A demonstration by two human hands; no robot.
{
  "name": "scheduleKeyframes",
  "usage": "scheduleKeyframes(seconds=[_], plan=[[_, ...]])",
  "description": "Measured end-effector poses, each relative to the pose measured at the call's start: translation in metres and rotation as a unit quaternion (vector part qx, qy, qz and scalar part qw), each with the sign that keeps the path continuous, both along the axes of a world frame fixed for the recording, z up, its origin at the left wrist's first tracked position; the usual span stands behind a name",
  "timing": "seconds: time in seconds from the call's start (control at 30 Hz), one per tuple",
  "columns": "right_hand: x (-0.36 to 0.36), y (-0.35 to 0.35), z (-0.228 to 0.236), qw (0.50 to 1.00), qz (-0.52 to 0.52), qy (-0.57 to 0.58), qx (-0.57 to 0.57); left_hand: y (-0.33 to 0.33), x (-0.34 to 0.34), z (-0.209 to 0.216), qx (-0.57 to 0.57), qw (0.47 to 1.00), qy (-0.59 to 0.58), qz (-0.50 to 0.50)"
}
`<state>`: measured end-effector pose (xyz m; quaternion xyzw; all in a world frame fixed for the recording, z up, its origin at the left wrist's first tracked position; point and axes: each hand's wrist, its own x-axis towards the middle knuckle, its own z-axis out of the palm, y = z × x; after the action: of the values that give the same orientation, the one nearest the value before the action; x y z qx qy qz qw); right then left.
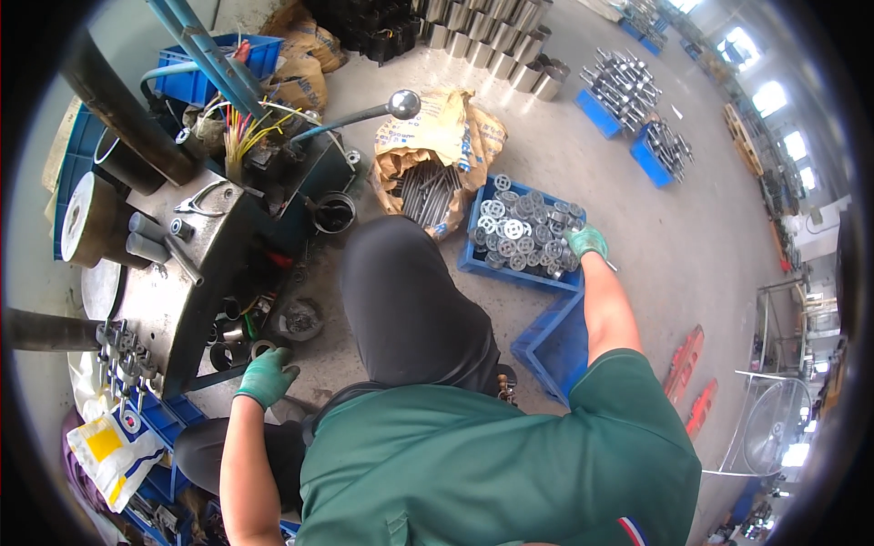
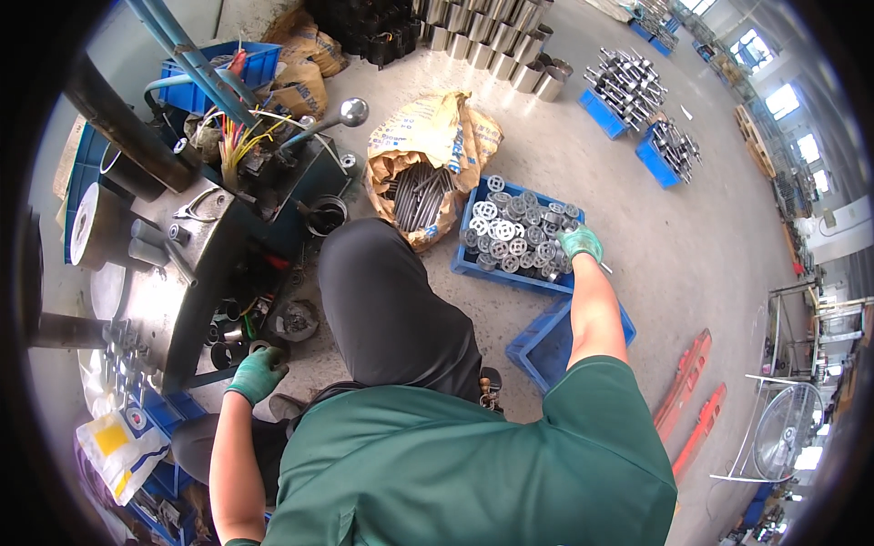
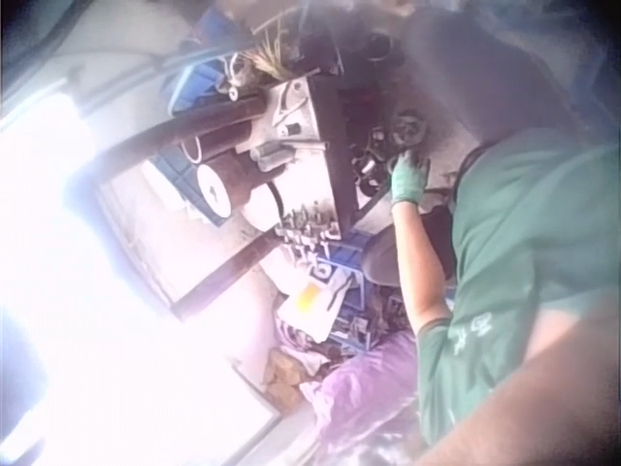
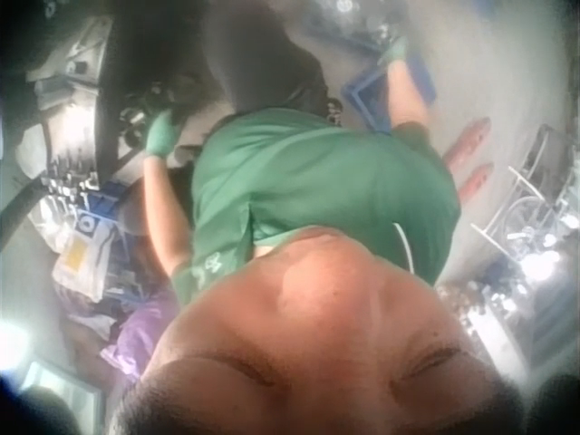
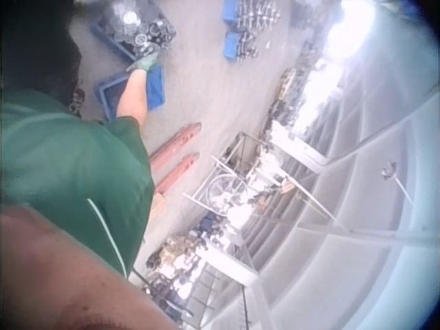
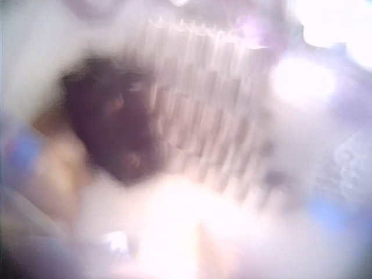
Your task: The person uses a vertical industrial press to assemble metal components, placing gears and shafts into a die and operating the press handle multiple times.
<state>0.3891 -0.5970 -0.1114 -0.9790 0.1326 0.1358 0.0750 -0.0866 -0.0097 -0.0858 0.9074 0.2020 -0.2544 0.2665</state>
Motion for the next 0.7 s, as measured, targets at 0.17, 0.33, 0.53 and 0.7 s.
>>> scheduleKeyframes(seconds=[0.17, 0.33, 0.53, 0.7], plan=[[-0.048, -0.002, 0.010, 1.000, 0.006, -0.021, 0.011, -0.002, 0.003, 0.008, 0.013, 0.999, -0.025, -0.021], [-0.088, -0.020, 0.003, 0.999, 0.035, -0.023, 0.019, -0.006, 0.001, 0.016, 0.015, 0.997, -0.074, -0.018], [-0.082, -0.066, -0.075, 0.877, -0.254, -0.146, 0.381, -0.004, 0.002, -0.004, 0.004, 0.996, -0.094, -0.009], [-0.084, -0.024, -0.055, 0.628, -0.241, -0.054, 0.738, -0.002, -0.004, -0.007, 0.005, 0.996, -0.085, -0.017]])
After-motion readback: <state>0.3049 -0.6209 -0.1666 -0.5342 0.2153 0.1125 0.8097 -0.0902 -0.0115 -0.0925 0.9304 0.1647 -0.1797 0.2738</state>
